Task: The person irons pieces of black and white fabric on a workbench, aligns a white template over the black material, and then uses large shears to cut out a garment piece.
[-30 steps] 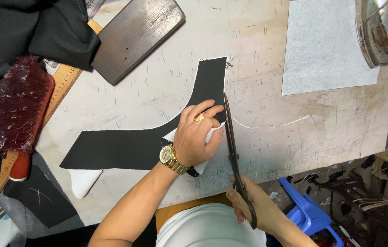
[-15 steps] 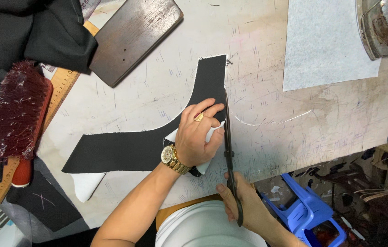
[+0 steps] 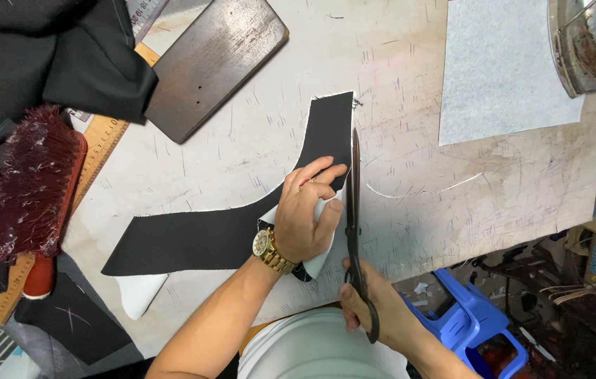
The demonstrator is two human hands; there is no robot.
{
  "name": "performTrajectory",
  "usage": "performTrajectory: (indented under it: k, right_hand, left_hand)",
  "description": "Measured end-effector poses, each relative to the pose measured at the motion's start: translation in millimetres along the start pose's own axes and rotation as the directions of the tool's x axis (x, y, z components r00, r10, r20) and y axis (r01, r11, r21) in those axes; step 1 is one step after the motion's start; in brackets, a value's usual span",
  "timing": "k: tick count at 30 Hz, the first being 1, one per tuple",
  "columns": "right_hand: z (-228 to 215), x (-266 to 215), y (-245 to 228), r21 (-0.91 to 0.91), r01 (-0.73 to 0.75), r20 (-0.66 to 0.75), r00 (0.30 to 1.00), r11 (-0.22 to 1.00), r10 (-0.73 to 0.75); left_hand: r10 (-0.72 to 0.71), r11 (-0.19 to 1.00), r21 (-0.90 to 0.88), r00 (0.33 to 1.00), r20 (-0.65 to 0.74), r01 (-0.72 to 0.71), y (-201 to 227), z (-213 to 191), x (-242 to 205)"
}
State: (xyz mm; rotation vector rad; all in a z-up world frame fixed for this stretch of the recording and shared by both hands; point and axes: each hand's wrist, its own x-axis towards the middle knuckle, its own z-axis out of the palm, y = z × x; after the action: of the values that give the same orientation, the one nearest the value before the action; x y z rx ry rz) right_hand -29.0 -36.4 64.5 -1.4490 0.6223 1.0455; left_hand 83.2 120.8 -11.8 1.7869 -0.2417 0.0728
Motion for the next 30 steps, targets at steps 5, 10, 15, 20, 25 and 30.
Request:
performTrajectory:
  k: [5, 10, 15, 20, 25, 30]
  right_hand:
    - [10.2, 11.0, -32.9, -0.127, -0.1, -0.066, 0.993, 0.987, 0.093]
    - [15.8, 19.8, -23.0, -0.107, -0.074, -0.117, 0.991, 0.991, 0.062]
    - [18.0, 20.6, -20.6, -0.044, -0.033, -0.106, 0.994, 0.998, 0.028]
    - [17.4, 20.3, -21.2, 0.096, -0.028, -0.087, 0.996, 0.995, 0.036]
    - [7.8, 18.8, -15.7, -0.022, 0.016, -0.005, 1.0, 1.0, -0.016]
    - [7.2, 25.2, -39.1, -0.067, -0.021, -0.056, 0.998, 0.998, 0.017]
  left_hand:
    - [-0.014, 0.999, -0.034, 1.0, 0.01, 0.015, -0.8, -2.4, -0.4]
    - [-0.002, 0.998, -0.063, 1.0, -0.002, 0.002, -6.2, -1.0, -2.9]
    - [-0.021, 0.998, -0.059, 0.999, 0.039, 0.023, -6.7, -3.2, -3.0]
    - [-0.017, 0.998, -0.059, 0.999, 0.038, 0.019, -5.9, -3.7, -2.2]
    - [-0.027, 0.998, -0.059, 0.999, 0.02, 0.028, -5.6, -2.4, -1.1]
    - [-0.035, 0.998, -0.06, 0.999, 0.021, 0.036, -5.4, -3.3, -1.1]
